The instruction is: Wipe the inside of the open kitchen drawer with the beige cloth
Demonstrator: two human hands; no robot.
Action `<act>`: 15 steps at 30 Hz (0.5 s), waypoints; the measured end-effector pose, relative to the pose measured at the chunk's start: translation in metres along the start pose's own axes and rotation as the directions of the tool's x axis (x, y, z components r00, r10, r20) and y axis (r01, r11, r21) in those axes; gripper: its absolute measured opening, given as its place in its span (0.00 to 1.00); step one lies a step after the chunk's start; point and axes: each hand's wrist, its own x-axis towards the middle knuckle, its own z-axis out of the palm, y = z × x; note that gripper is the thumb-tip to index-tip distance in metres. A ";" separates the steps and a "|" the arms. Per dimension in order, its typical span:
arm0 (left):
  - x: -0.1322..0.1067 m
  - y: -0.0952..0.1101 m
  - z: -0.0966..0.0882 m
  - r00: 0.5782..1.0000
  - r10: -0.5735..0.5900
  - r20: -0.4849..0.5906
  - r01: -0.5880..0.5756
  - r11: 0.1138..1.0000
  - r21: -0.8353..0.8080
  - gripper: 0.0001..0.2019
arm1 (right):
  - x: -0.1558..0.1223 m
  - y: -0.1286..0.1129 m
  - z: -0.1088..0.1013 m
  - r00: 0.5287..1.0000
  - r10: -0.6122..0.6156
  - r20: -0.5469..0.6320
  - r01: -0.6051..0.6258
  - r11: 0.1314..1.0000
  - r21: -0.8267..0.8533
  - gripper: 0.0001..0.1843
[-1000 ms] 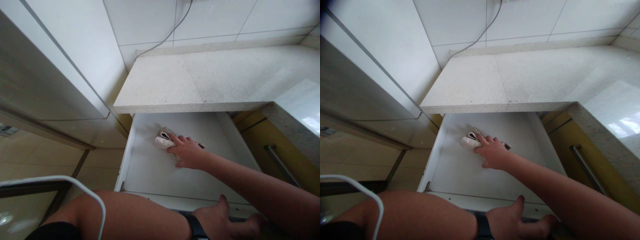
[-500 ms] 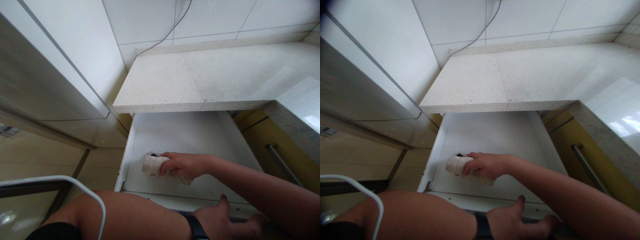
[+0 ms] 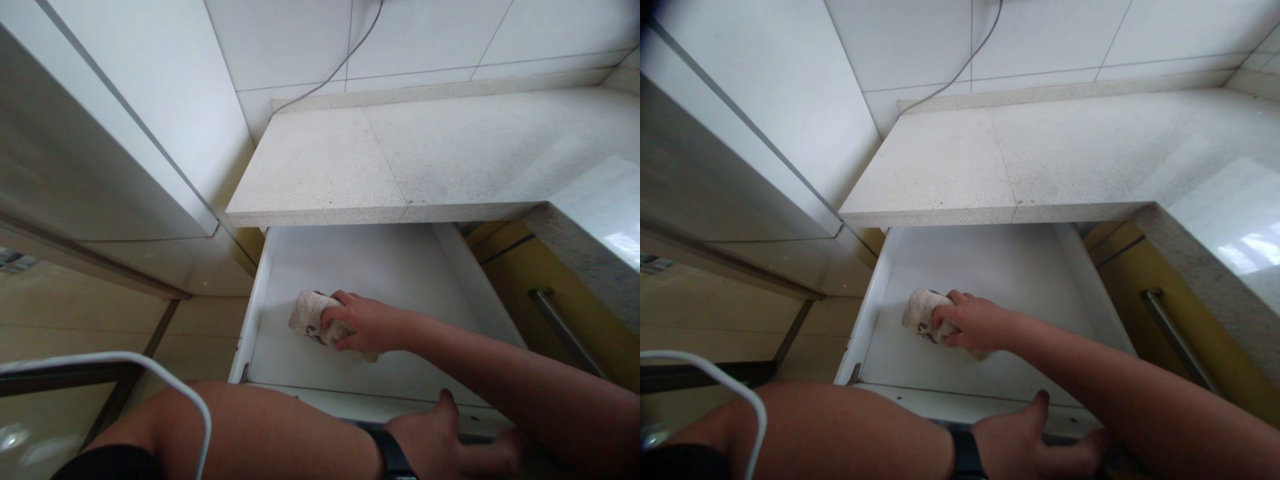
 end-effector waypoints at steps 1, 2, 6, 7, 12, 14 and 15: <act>-0.001 0.000 0.001 0.999 -0.012 -0.049 0.010 0.998 -0.056 0.22 | 0.000 0.002 0.000 1.000 0.003 -0.008 -0.003 1.000 -0.015 0.22; -0.002 0.000 0.001 0.994 -0.027 -0.103 0.016 0.994 -0.106 0.20 | 0.001 0.005 0.000 1.000 0.010 -0.017 -0.010 1.000 -0.026 0.21; -0.008 -0.002 -0.002 0.988 -0.087 -0.127 0.068 0.987 -0.146 0.18 | 0.002 0.025 -0.014 0.993 0.084 -0.079 -0.090 0.993 -0.071 0.18; -0.009 -0.003 -0.005 0.989 -0.098 -0.111 0.081 0.985 -0.154 0.19 | 0.001 0.033 -0.019 0.986 0.121 -0.113 -0.131 0.988 -0.086 0.17; -0.014 -0.007 -0.014 0.986 -0.141 -0.084 0.128 0.980 -0.151 0.21 | -0.004 0.071 -0.038 0.859 0.351 -0.373 -0.422 0.898 -0.128 0.18; -0.013 -0.007 -0.012 0.983 -0.139 -0.119 0.119 0.980 -0.162 0.19 | -0.005 0.078 -0.040 0.833 0.370 -0.411 -0.451 0.884 -0.120 0.18; -0.013 -0.007 -0.010 0.979 -0.132 -0.153 0.107 0.981 -0.165 0.19 | -0.005 0.077 -0.039 0.842 0.351 -0.410 -0.434 0.892 -0.129 0.18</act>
